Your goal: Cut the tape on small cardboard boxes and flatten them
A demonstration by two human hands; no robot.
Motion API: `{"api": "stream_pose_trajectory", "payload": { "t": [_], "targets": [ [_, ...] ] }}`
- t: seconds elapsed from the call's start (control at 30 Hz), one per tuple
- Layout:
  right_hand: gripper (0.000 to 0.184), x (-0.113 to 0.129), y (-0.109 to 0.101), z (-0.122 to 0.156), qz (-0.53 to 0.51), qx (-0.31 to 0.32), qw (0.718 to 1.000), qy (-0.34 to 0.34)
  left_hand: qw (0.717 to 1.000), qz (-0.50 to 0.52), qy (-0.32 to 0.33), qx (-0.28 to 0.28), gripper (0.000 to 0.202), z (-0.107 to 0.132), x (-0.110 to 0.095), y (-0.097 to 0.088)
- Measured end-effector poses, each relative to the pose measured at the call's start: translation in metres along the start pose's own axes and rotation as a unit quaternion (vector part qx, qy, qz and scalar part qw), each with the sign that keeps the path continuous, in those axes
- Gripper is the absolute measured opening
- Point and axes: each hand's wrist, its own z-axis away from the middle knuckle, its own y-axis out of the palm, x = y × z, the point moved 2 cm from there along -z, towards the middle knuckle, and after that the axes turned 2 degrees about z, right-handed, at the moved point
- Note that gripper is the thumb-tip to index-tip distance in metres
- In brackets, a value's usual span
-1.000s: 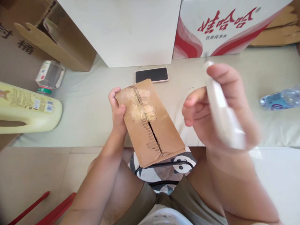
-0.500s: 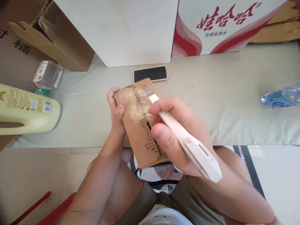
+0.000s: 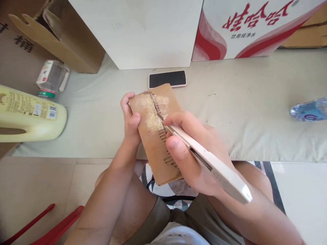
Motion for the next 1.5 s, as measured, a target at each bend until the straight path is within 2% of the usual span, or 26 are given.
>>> {"api": "stream_pose_trajectory", "payload": {
  "t": [0.37,0.67,1.07,1.23,1.5],
  "targets": [
    [0.031,0.002,-0.003,-0.002,0.063,-0.006,0.998,-0.019,0.999,-0.022,0.009,0.031,0.065,0.001,0.001,-0.004],
    [0.023,0.009,0.0,-0.009,0.141,0.011,0.989,-0.038,1.0,-0.015,0.008,0.024,0.066,0.001,-0.002,-0.002],
    [0.024,0.009,-0.002,-0.008,0.118,0.021,0.993,0.011,0.999,0.014,-0.035,-0.01,0.067,0.002,-0.011,0.003],
    [0.034,0.008,-0.001,-0.006,0.092,0.018,0.994,0.053,0.999,0.01,-0.051,-0.017,0.065,0.002,-0.013,0.004],
    [0.037,0.011,-0.001,-0.005,0.084,0.012,0.995,0.049,0.999,-0.032,-0.011,0.012,0.066,0.002,-0.005,-0.003]
  ]
}}
